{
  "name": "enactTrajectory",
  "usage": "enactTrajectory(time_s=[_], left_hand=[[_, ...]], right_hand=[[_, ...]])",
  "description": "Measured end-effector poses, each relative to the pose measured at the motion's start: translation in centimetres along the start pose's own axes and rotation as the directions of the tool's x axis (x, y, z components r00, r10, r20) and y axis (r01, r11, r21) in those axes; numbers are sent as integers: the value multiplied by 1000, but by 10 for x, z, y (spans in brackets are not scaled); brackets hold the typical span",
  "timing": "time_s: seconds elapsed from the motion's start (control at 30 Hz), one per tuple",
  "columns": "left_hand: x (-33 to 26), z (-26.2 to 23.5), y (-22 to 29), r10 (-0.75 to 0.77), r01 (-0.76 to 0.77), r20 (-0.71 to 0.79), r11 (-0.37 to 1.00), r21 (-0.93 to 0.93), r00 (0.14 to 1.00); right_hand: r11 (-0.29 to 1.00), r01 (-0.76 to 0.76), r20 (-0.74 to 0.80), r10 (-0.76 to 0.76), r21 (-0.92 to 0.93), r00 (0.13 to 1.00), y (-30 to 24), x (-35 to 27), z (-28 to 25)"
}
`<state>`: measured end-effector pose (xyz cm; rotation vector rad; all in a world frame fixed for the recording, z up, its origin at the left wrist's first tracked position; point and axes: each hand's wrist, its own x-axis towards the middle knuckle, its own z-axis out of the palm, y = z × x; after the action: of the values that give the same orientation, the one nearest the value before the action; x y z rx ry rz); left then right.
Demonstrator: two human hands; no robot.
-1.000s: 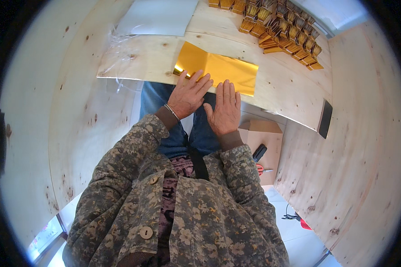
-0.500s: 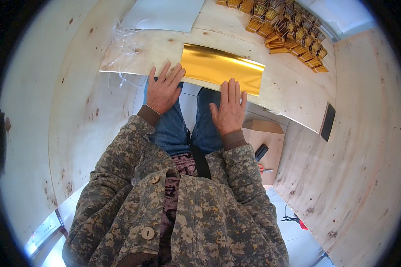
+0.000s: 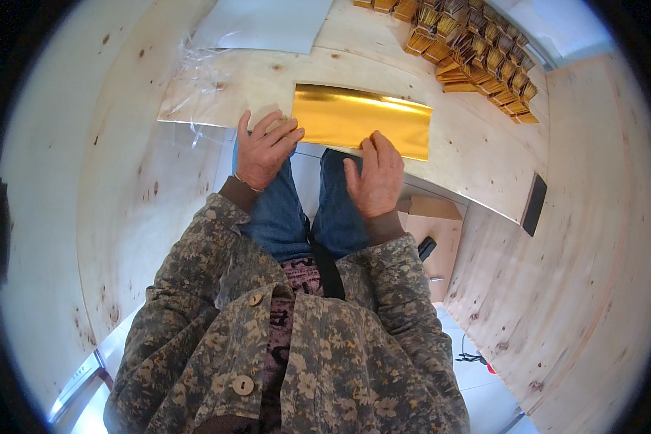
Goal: The person folds a gold-colored sheet of paper into a small, boat-shaped origami object. They press the folds to create sharp creases, then place the finished item on a wooden table next to a stack of similar completed pieces.
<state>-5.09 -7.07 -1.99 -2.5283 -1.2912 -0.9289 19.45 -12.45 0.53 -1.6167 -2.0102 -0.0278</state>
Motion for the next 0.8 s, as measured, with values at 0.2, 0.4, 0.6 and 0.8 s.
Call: enactTrajectory(time_s=[0.2,0.4,0.6,0.8], left_hand=[[18,-11,-7,-29,29,1,982,-187,1000],[46,-5,-11,-82,76,-10,962,-260,997],[74,7,-5,-141,117,-47,934,-339,989],[59,-1,10,-116,98,-45,951,-293,992]], right_hand=[[992,90,-38,-86,88,996,-23,21,12],[987,-39,-57,49,157,997,-27,34,18],[907,-221,-61,259,359,964,-28,42,24],[821,-384,3,422,423,906,-27,50,25]])
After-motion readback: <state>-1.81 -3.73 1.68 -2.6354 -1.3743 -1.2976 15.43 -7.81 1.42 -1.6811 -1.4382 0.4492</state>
